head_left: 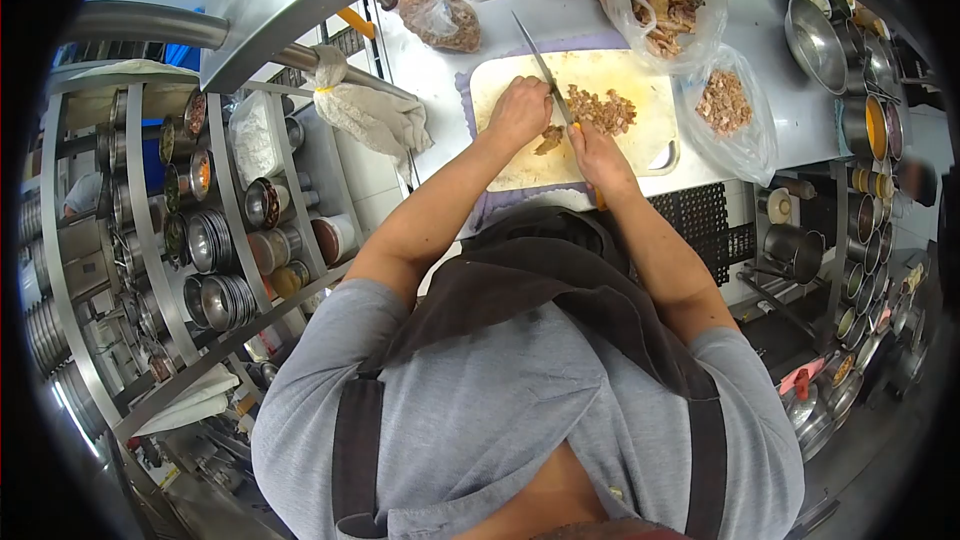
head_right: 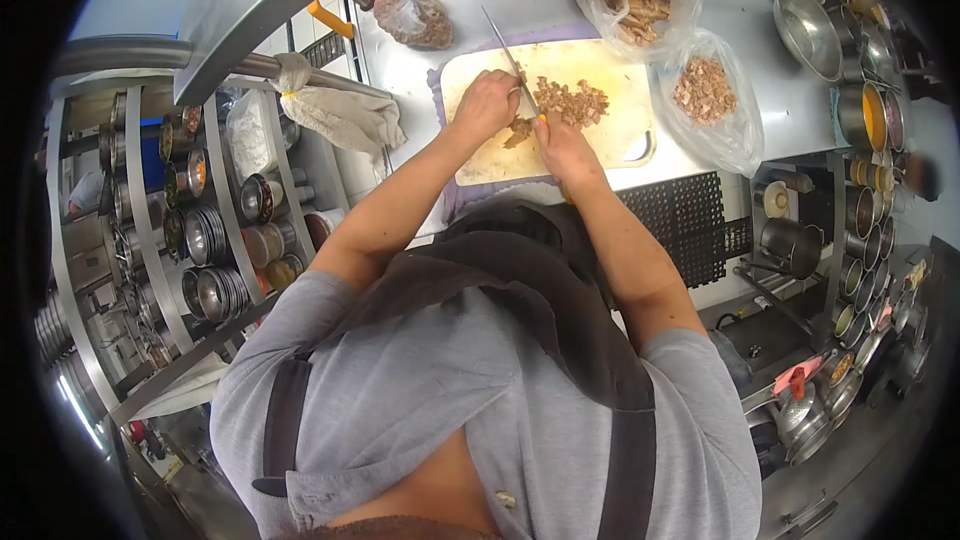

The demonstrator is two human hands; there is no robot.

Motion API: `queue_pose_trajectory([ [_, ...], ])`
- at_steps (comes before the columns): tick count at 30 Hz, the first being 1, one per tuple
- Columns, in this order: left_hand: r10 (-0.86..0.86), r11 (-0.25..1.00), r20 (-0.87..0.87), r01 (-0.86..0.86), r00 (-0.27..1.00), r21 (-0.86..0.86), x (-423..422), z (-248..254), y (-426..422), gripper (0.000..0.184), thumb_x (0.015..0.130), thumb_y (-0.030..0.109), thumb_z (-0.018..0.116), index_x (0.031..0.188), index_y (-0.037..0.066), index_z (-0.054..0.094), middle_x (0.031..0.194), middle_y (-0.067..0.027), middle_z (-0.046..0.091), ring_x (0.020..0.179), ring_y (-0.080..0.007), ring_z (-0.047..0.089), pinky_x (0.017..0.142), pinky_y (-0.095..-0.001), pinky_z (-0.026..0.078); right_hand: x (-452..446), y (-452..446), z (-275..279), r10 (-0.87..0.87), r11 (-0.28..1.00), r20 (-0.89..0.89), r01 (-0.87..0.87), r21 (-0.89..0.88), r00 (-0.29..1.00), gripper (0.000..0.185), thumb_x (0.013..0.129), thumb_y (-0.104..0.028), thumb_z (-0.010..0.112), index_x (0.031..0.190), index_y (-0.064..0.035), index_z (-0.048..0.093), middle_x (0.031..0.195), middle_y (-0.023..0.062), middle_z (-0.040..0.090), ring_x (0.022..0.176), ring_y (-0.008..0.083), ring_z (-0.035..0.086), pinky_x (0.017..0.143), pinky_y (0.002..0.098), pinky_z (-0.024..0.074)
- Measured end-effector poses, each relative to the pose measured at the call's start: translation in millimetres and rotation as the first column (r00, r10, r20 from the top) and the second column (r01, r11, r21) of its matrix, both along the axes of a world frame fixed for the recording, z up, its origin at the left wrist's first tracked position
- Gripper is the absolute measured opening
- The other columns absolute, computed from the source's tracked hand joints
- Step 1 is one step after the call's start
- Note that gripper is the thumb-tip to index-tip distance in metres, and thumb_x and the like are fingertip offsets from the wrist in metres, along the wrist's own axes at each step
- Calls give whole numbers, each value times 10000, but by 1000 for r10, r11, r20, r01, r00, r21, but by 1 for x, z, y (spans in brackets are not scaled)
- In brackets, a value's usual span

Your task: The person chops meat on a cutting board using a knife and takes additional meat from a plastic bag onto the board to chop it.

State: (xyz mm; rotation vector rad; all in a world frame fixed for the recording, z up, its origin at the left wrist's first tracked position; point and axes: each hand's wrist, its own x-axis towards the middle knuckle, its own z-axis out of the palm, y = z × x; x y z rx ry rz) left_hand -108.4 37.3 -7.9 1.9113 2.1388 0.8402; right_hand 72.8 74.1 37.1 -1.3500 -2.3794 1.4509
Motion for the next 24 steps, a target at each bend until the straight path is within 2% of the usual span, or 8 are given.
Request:
queue_pose_trajectory([
  [1,-2,1000,-2,2,1000,4,0,-3,3,114,799,76,628,879,6,667,868,-167,635,848,-352,589,810,-438,493,2,-2,1,-3,1000,-36,3,-15,999,399,1050,-342,374,972,24,515,606,225,597,449,345,582,492,458,475],
  [5,40,998,-18,-39,999,50,4,-12,9,56,794,63,624,798,8,636,819,-169,633,815,-355,593,784,-439,495,17,-8,-18,21,997,-34,-19,70,999,392,1051,-335,373,971,23,511,607,221,602,442,332,583,487,453,474],
  [7,50,997,-19,-49,999,66,5,-15,7,50,792,57,621,778,9,626,806,-168,631,810,-355,594,777,-438,495,21,-11,-4,26,998,98,-20,-58,995,389,1039,-339,378,1051,23,520,843,345,632,838,509,611,761,565,470],
  [11,70,997,-8,-69,998,40,5,-14,9,55,798,52,607,796,5,635,830,-169,635,839,-346,592,799,-430,495,49,-30,20,-5,968,191,53,-246,982,378,1042,-337,375,1048,16,511,837,330,638,838,513,606,760,571,460],
  [13,70,998,-10,-70,998,-4,3,-15,10,77,804,56,598,824,3,650,870,-169,644,886,-341,591,830,-426,497,70,-40,-12,72,988,30,-75,133,997,366,1044,-331,377,1078,6,517,784,293,649,736,468,636,693,549,480],
  [17,83,997,-19,-82,996,12,0,-15,14,73,808,48,590,804,5,649,867,-172,641,882,-341,591,828,-430,497,92,-47,0,61,993,44,-65,102,997,359,1044,-337,385,1108,-11,521,719,256,645,589,401,634,598,508,489],
  [22,69,996,-1,-69,998,-48,0,-12,9,107,820,32,567,842,30,672,877,-162,658,877,-345,607,830,-429,498,93,-43,29,-123,950,40,129,-284,992,384,1040,-373,420,1073,-23,575,581,154,580,452,270,575,489,403,465],
  [24,-216,974,83,221,973,-54,-1,-14,8,203,831,21,543,946,35,710,948,-169,684,931,-341,632,872,-418,505,90,-41,30,-149,956,14,148,-255,989,386,1039,-374,426,1063,-22,583,564,134,565,441,250,568,479,390,460],
])
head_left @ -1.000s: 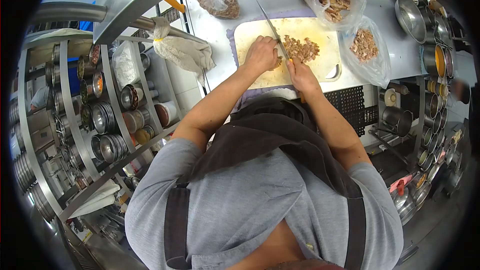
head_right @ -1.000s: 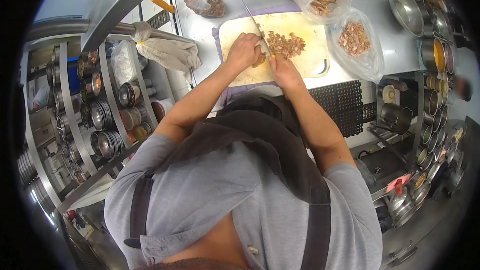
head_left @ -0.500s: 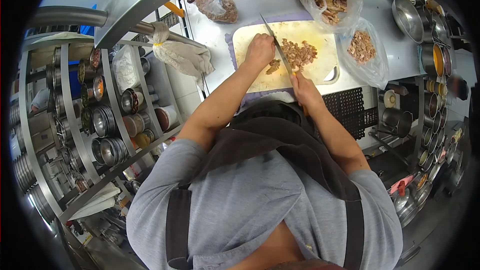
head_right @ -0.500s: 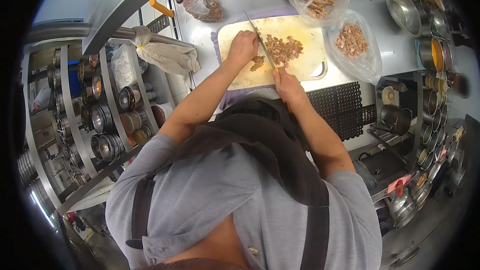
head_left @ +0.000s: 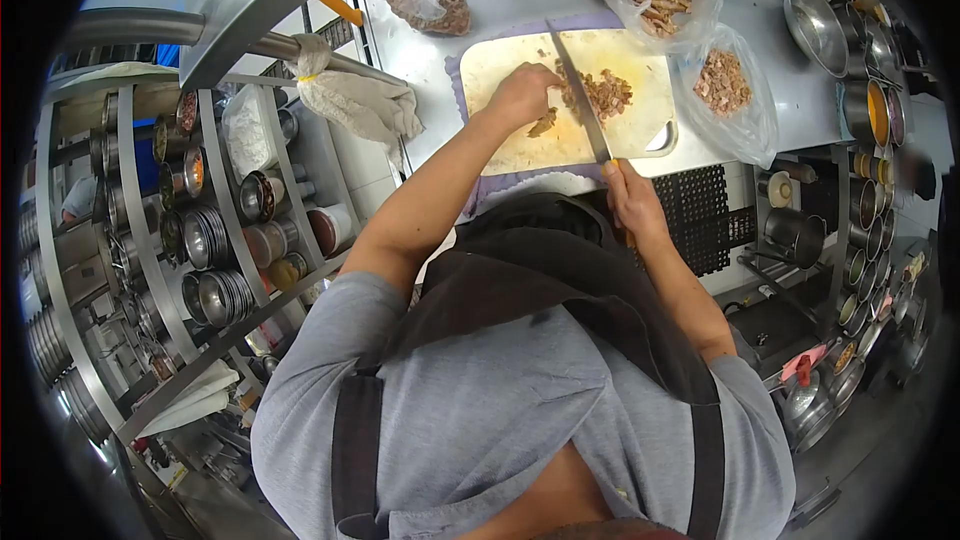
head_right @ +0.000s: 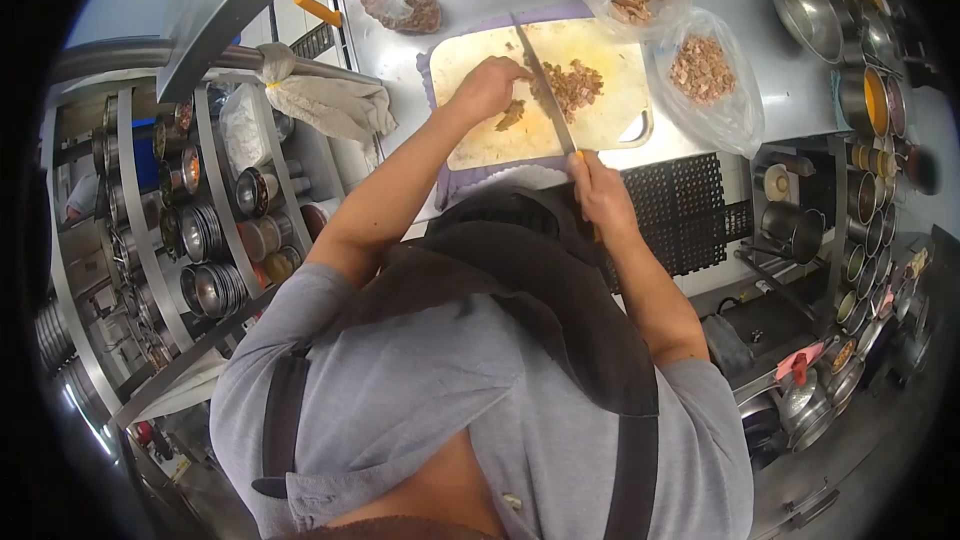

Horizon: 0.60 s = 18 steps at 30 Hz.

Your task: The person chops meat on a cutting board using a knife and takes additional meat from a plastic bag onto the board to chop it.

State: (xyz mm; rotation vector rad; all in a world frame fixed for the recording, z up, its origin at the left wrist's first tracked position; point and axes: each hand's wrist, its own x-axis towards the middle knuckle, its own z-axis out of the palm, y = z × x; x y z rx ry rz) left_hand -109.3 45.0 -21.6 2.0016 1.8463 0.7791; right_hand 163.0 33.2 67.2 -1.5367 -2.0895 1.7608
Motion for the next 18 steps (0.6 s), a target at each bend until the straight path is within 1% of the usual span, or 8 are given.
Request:
queue_pose_trajectory([
  [1,-2,1000,2,2,1000,-8,0,1,-4,203,831,21,543,946,35,710,948,-169,684,931,-341,632,872,-418,505,-3,2,0,-28,999,-22,29,38,999,388,1037,-374,432,1053,-20,590,547,114,549,431,229,561,468,377,454],
  [3,201,977,50,-196,978,-78,-9,9,-9,242,838,33,544,1006,31,718,979,-183,695,945,-342,654,883,-422,514,-10,9,-8,-40,995,-19,42,90,999,368,1033,-364,442,1060,-26,585,564,139,571,414,251,556,460,393,448],
  [5,216,972,76,-207,973,-115,-8,22,-18,203,844,67,571,979,17,714,950,-195,698,901,-357,665,844,-441,524,-15,10,-8,21,996,56,-25,85,998,366,1030,-366,438,1074,-33,583,640,203,622,516,348,613,536,452,475],
  [6,183,968,53,-171,982,-185,-6,27,-24,196,843,76,579,970,15,715,944,-201,698,896,-357,667,828,-440,526,-15,10,-22,60,984,43,-67,168,997,365,1026,-365,435,1093,-38,579,747,263,649,683,446,633,654,517,480],
  [9,119,958,21,-109,993,-266,10,42,-43,156,840,112,623,927,15,709,921,-189,692,889,-354,654,806,-427,518,-30,11,-20,126,972,53,-134,192,991,370,1021,-371,437,1106,-40,579,804,282,651,802,484,622,741,547,466],
  [10,132,978,11,-128,991,-167,15,37,-49,140,835,122,641,909,19,702,908,-175,682,883,-352,639,811,-425,509,-34,11,-22,128,973,52,-135,189,990,370,1021,-371,437,1106,-40,579,804,282,651,802,484,622,741,547,466],
  [12,163,986,7,-163,987,-33,22,30,-51,118,813,134,682,868,30,678,877,-140,647,885,-347,592,828,-424,483,-40,9,-27,203,905,65,-212,369,977,361,1017,-366,447,1099,-41,581,799,288,650,792,479,630,728,547,476],
  [18,169,985,8,-169,986,22,27,19,-52,101,792,90,660,866,22,672,873,-142,649,903,-351,586,829,-429,482,-45,13,-30,241,906,43,-241,348,969,357,1016,-356,446,1044,-30,587,772,292,644,774,496,621,698,557,483],
])
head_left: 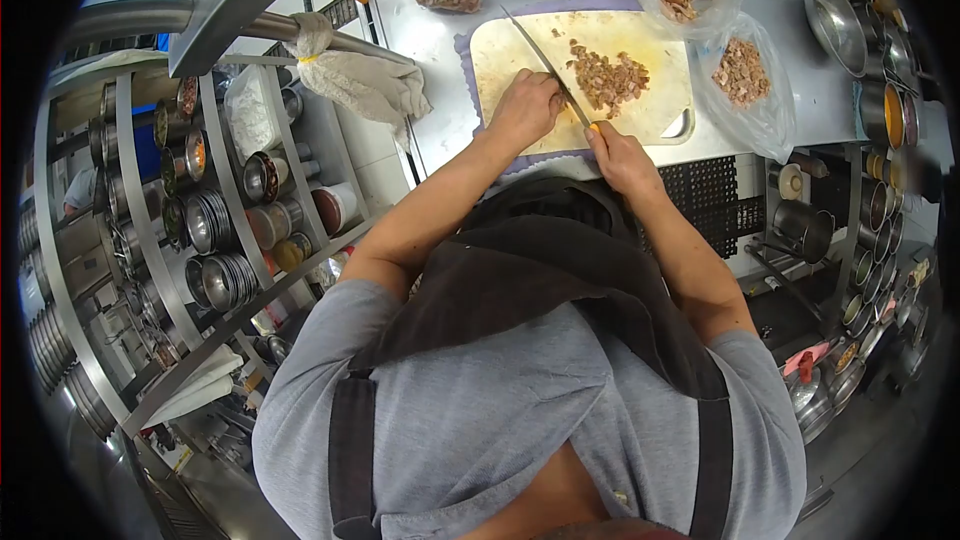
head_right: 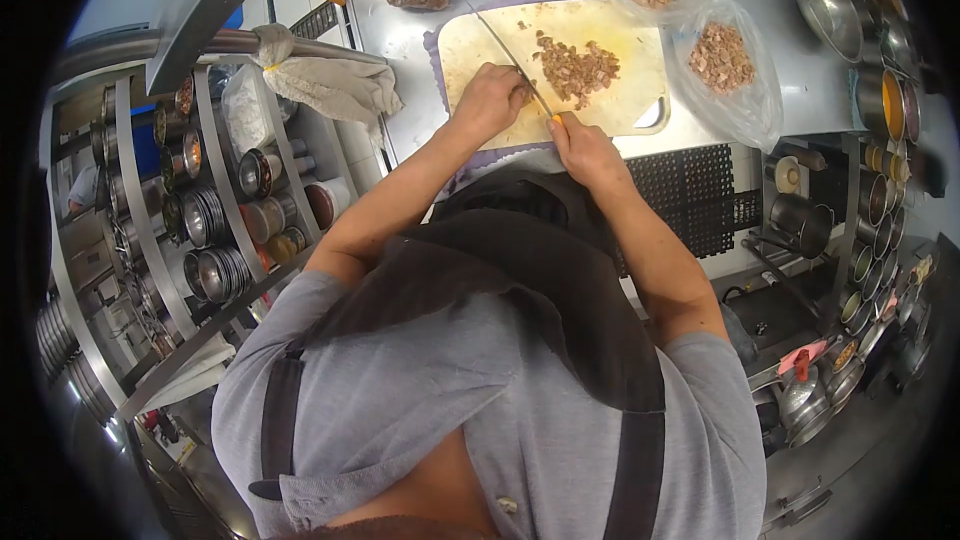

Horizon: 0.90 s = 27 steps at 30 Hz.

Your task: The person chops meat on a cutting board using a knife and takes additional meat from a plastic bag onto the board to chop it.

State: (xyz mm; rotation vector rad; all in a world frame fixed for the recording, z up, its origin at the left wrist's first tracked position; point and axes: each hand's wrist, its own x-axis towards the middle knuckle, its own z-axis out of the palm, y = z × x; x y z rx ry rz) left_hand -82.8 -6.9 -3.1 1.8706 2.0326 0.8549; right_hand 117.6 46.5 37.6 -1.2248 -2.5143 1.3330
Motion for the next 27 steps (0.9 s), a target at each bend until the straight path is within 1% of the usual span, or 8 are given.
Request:
queue_pose_trajectory([
  [4,-12,1000,9,11,1000,9,0,-5,1,98,790,76,653,868,17,666,886,-146,653,899,-350,585,835,-433,481,-24,10,-22,5,999,29,-6,42,1000,359,1016,-357,443,1051,-29,585,780,294,644,775,497,621,711,558,483],
  [7,-12,1000,24,12,1000,-9,-1,-2,1,99,786,69,659,869,14,660,904,-150,657,903,-349,589,840,-433,479,-32,13,-26,-7,996,-32,10,92,999,372,1019,-367,436,1077,-29,579,805,304,644,801,489,625,732,556,484],
  [13,30,998,136,-22,990,-57,-4,13,-7,137,775,86,687,884,9,658,928,-158,660,908,-363,593,838,-439,477,-21,5,-1,-103,994,5,103,-41,995,374,1018,-371,442,1089,-31,579,822,310,644,829,486,626,744,559,479],
  [17,58,996,61,-53,996,-78,-6,10,-4,132,766,86,688,870,8,663,919,-157,663,911,-359,589,839,-438,479,-15,3,12,-58,998,38,59,-20,998,374,1018,-375,435,1080,-35,578,811,302,646,814,484,628,739,560,478],
  [21,25,998,15,-24,1000,-53,-7,1,-1,122,754,72,682,853,4,666,905,-158,665,908,-350,590,834,-434,484,-27,4,-7,-22,1000,34,23,-15,999,366,1018,-372,431,1047,-35,574,820,295,650,813,485,627,738,566,476],
  [22,27,998,15,-26,1000,-60,-6,1,-3,122,754,72,682,853,4,666,905,-158,665,908,-350,590,834,-434,484,-34,6,-12,-20,1000,34,21,-22,999,366,1018,-372,431,1047,-35,574,820,295,650,813,485,627,738,566,476],
  [24,10,997,23,-8,1000,-78,-8,3,0,120,751,64,678,855,4,664,899,-157,663,907,-349,590,832,-430,485,-53,16,-19,-9,998,6,9,62,1000,352,1019,-357,435,1026,-33,572,832,294,651,818,481,627,741,564,476],
  [27,-16,997,46,19,999,-73,-12,6,-2,123,747,57,681,858,8,663,895,-155,659,909,-349,589,832,-430,484,-59,20,-16,-15,997,-21,16,71,1000,357,1020,-355,431,1040,-26,568,845,295,653,831,472,631,745,556,479],
])
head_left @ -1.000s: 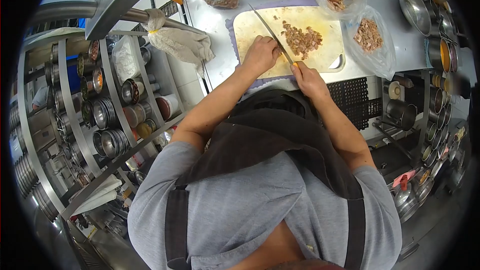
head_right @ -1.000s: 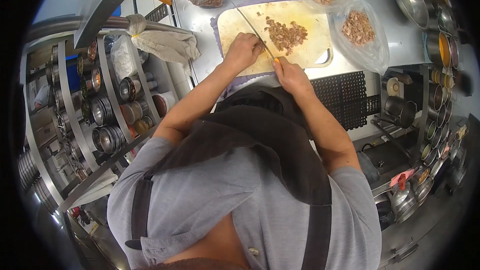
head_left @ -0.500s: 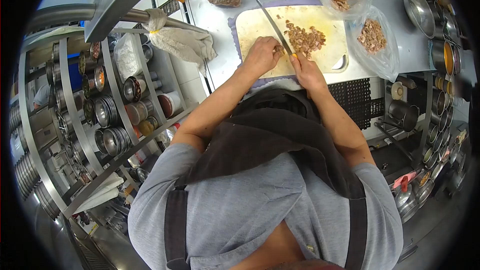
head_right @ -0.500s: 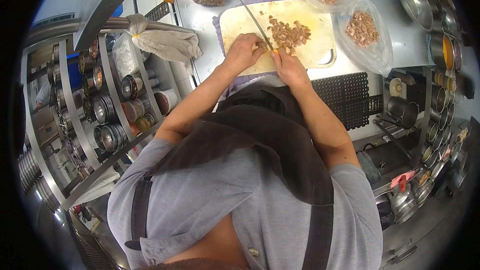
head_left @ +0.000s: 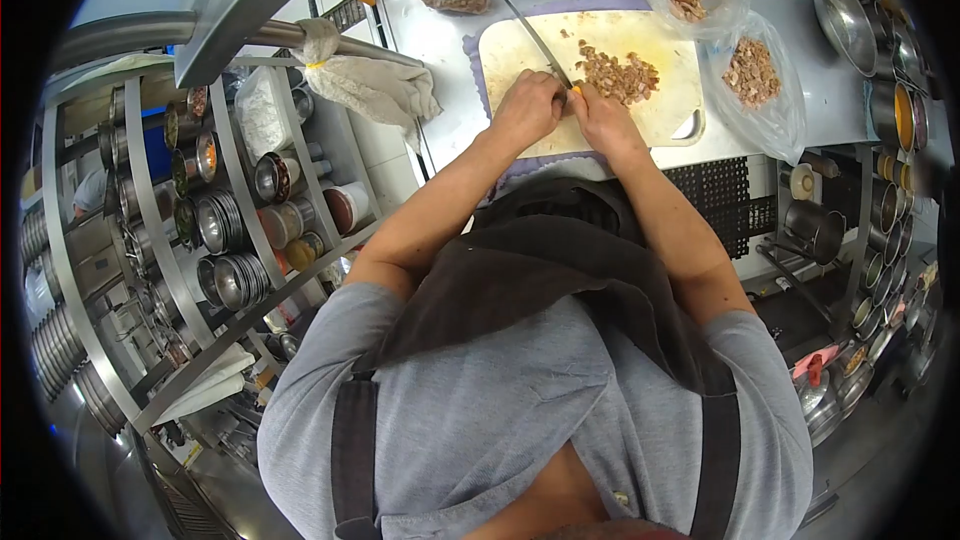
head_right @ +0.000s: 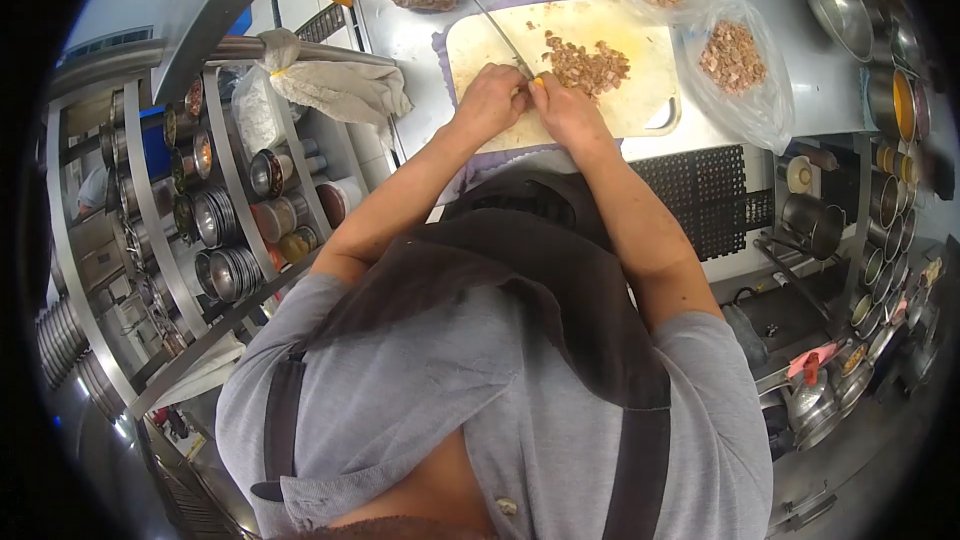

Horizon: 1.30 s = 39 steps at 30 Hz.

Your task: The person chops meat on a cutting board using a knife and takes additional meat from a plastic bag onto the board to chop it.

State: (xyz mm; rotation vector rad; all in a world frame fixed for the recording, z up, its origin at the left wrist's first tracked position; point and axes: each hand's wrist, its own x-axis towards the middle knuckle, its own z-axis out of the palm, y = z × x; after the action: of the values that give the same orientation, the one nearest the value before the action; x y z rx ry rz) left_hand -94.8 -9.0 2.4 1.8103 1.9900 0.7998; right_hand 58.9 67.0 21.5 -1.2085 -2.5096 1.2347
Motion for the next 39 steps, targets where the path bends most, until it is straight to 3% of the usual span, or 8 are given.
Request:
queue_pose_trajectory([
  [5,87,996,-11,-87,996,11,-5,2,-9,128,751,55,685,870,13,663,907,-153,652,916,-350,589,840,-431,483,26,-1,-4,-23,999,-26,22,-40,999,378,1023,-369,421,1106,-30,566,858,293,657,846,472,629,752,546,478],
  [13,26,1000,-51,-26,998,1,0,-2,1,111,790,80,664,880,17,673,898,-139,657,921,-339,590,849,-420,484,57,-13,20,16,992,110,-2,-123,994,362,1020,-363,440,1132,-44,571,825,296,652,823,481,623,741,548,471],
  [22,-3,1000,-73,2,997,-9,-1,-6,5,104,795,70,652,882,16,671,888,-136,658,907,-335,589,837,-419,488,36,-17,6,19,995,107,-8,-102,994,351,1018,-352,439,1064,-32,577,777,300,642,790,487,624,725,560,476],
  [24,11,1000,-64,-10,998,15,-7,-7,10,101,793,63,649,881,18,671,889,-133,656,904,-334,587,836,-419,488,17,-8,-1,21,1000,84,-20,-14,996,367,1018,-357,428,1058,-23,575,803,307,644,808,486,626,745,560,480],
  [31,26,997,-93,-19,995,81,-7,-10,6,90,791,57,646,868,18,671,903,-132,645,895,-333,581,832,-419,486,18,-4,-4,-38,998,-31,36,-55,999,388,1021,-370,422,1053,-11,565,854,306,647,863,488,617,757,558,469],
  [39,61,998,-110,-58,992,22,3,0,15,107,794,86,661,870,11,670,900,-142,646,913,-331,584,835,-412,486,45,-4,13,-108,992,64,112,-53,992,413,1022,-391,421,1096,-13,571,891,309,652,884,485,618,787,550,466],
])
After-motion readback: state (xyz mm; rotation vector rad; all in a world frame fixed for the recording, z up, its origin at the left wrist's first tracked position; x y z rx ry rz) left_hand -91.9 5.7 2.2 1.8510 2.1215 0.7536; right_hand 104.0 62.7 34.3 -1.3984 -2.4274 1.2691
